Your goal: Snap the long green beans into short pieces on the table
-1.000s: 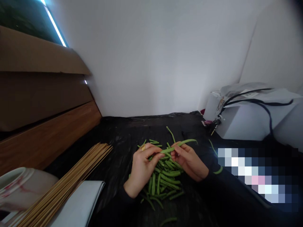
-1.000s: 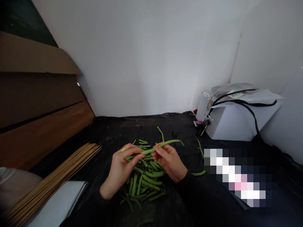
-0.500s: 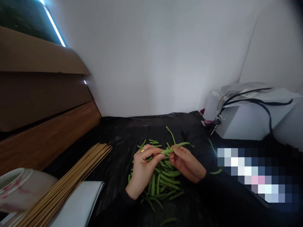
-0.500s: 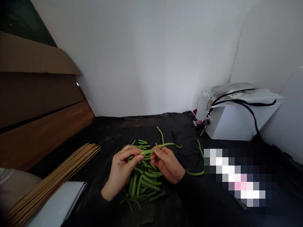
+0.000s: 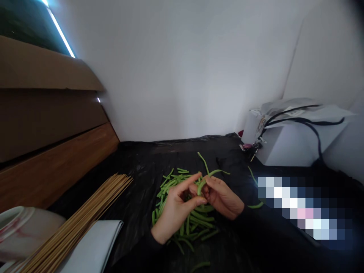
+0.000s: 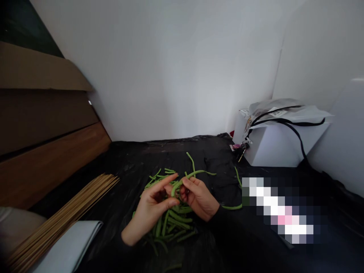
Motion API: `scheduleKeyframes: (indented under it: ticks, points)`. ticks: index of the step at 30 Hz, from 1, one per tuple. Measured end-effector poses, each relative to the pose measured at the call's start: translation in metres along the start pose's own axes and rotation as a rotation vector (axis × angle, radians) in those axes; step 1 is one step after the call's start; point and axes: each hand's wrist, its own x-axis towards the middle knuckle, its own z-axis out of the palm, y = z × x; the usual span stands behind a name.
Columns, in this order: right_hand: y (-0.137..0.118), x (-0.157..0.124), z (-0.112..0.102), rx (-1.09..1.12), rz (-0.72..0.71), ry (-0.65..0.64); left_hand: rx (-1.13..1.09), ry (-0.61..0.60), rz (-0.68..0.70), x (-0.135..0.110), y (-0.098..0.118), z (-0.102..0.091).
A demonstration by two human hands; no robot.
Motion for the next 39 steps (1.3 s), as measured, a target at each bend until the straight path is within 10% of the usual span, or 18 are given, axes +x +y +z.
scheduleKeyframes:
  ticks: [25, 39]
  points:
    - [0.0065, -0.0001, -0.0008, 0.033, 0.045, -0.027, 0.352, -0.022, 0.213, -0.0042, 0.0012, -0.0024]
    - [-0.0009, 0.0007, -0.0022, 0.011, -0.005, -0.012, 0.164, 0.066, 0.022, -0.0009, -0.0022, -0.0007]
